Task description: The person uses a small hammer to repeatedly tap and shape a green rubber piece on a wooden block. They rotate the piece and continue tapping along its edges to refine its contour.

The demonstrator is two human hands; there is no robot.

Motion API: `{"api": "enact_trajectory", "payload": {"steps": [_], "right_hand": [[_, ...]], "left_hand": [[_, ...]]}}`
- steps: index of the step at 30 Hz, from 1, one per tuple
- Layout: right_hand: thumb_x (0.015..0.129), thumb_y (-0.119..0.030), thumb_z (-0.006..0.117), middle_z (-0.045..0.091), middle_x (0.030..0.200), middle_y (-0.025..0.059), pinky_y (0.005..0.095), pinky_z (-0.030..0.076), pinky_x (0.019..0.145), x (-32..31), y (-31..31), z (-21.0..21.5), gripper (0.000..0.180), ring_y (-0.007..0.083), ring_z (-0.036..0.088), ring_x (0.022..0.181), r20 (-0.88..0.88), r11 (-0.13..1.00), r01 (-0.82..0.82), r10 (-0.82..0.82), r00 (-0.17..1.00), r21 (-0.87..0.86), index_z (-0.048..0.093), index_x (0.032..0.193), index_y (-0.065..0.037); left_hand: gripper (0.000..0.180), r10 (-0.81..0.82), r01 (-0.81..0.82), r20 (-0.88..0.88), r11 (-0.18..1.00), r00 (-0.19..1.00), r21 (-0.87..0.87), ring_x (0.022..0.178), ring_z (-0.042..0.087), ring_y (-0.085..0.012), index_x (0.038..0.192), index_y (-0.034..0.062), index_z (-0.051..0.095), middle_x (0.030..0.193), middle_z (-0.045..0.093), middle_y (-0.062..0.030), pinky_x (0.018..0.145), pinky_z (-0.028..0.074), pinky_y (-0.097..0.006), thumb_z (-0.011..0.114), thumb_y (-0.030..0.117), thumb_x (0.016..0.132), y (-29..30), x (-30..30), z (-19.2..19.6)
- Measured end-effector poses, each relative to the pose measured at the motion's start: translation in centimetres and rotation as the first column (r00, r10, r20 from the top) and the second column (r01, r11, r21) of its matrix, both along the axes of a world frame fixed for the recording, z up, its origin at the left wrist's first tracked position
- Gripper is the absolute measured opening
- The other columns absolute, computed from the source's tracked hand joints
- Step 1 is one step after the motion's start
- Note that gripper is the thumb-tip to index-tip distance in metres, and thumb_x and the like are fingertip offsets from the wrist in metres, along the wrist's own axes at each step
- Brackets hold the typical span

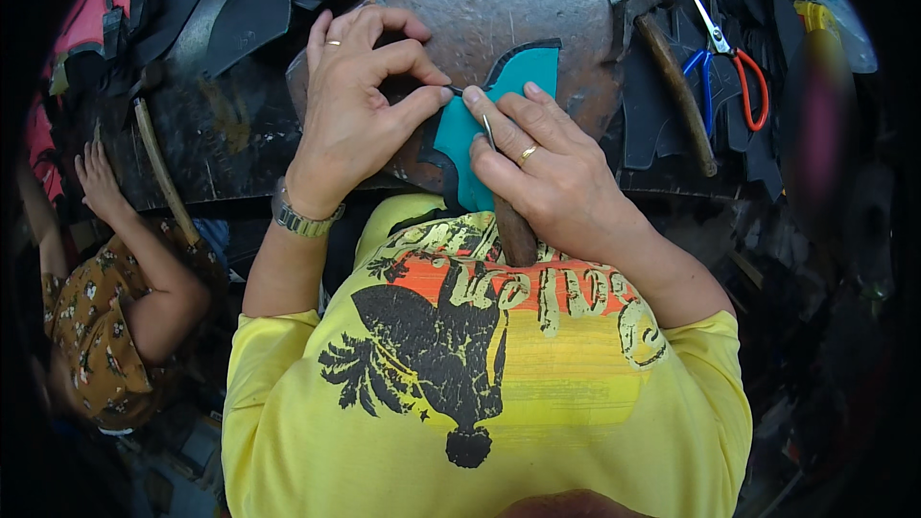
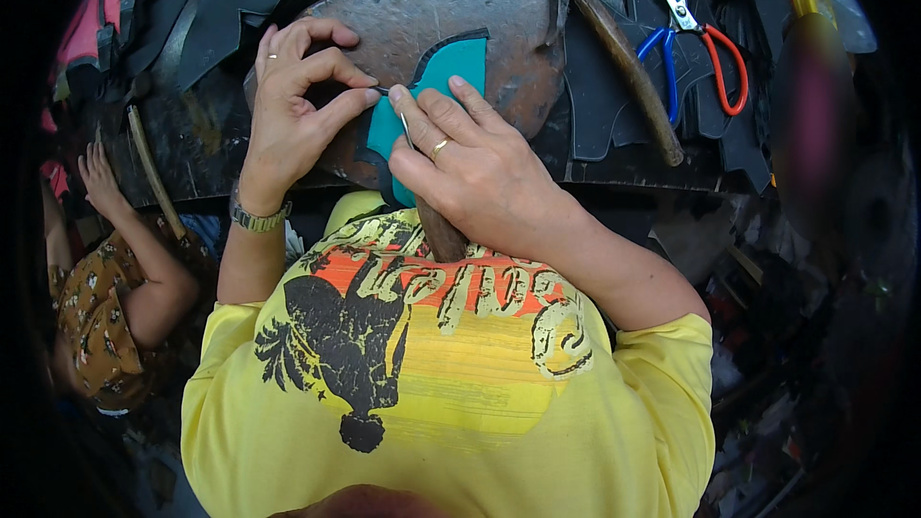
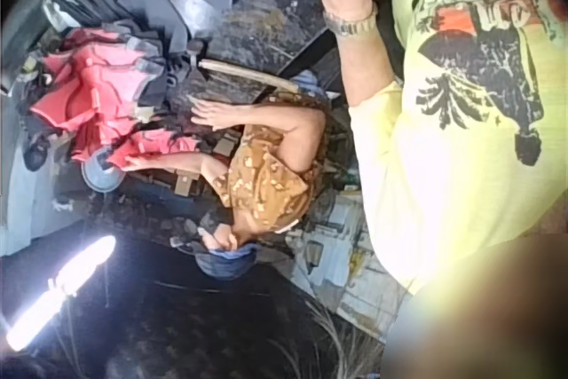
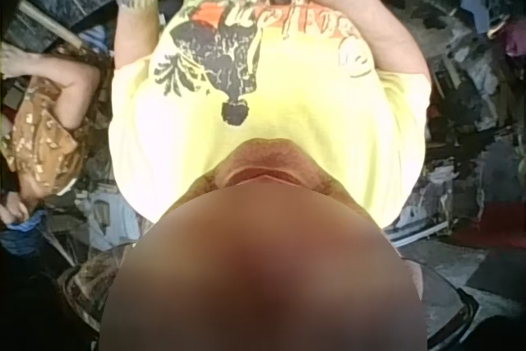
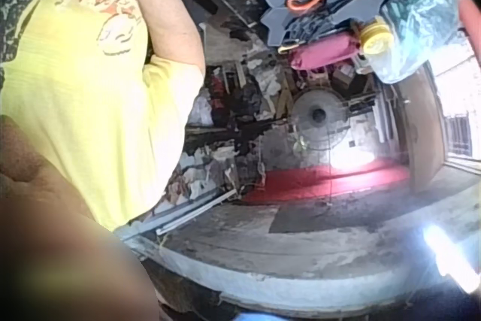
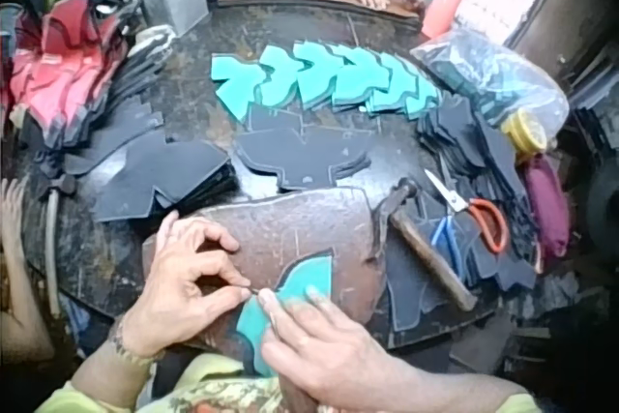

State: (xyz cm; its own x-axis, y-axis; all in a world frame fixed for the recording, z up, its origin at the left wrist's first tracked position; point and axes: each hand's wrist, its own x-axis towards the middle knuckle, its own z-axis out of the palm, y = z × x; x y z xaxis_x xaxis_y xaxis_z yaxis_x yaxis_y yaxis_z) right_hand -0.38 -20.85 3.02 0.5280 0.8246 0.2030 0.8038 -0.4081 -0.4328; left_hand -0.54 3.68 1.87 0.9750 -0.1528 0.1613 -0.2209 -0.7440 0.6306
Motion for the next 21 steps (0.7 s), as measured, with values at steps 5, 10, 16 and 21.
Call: {"api": "enact_trajectory", "payload": {"steps": [5,10,16,21], "right_hand": [[0.082,-0.014,0.071,0.064,0.145,0.0172,0.0548,0.051,0.111,0.0,0.1,-0.7,0.029,0.0344,0.063,0.126,0.028,0.995,0.045,-0.048,0.998,0.094,0.067,0.108,-0.002],[0.084,-0.015,0.071,0.066,0.143,0.0162,0.0557,0.049,0.113,-0.2,-0.2,-1.0,0.028,0.0357,0.061,0.131,0.06,0.996,0.053,-0.058,0.997,0.078,0.07,0.109,-0.001],[0.082,-0.012,0.07,0.065,0.14,0.023,0.0532,0.052,0.11,0.1,0.2,-0.6,0.027,0.0385,0.062,0.13,0.035,0.997,-0.001,-0.002,0.999,0.081,0.067,0.105,0.001],[0.08,-0.011,0.07,0.065,0.135,0.0258,0.0491,0.057,0.103,0.2,0.8,-0.3,0.027,0.0396,0.064,0.126,0.084,0.996,-0.017,0.01,0.996,0.083,0.062,0.102,0.001]], "left_hand": [[0.009,0.022,-0.024,-0.036,0.999,0.999,-0.037,0.126,0.058,-0.0256,0.081,0.0143,0.077,0.117,0.066,-0.0012,0.125,0.018,-0.057,0.08,0.023,0.078,-0.2,0.0,-0.1],[0.009,0.022,-0.022,-0.015,0.999,1.0,-0.03,0.125,0.058,-0.0253,0.08,0.0138,0.076,0.116,0.066,-0.0016,0.125,0.018,-0.057,0.079,0.022,0.078,-0.1,-0.1,-0.3],[0.01,0.036,-0.036,-0.006,0.999,0.999,-0.038,0.124,0.058,-0.0263,0.08,0.0137,0.076,0.116,0.066,-0.0022,0.124,0.02,-0.057,0.079,0.022,0.077,-0.3,-0.2,-0.5],[0.01,0.035,-0.035,0.003,0.998,0.999,-0.043,0.125,0.058,-0.0269,0.081,0.0133,0.077,0.116,0.067,-0.002,0.124,0.02,-0.057,0.08,0.022,0.077,-0.3,-0.1,-0.7]]}}
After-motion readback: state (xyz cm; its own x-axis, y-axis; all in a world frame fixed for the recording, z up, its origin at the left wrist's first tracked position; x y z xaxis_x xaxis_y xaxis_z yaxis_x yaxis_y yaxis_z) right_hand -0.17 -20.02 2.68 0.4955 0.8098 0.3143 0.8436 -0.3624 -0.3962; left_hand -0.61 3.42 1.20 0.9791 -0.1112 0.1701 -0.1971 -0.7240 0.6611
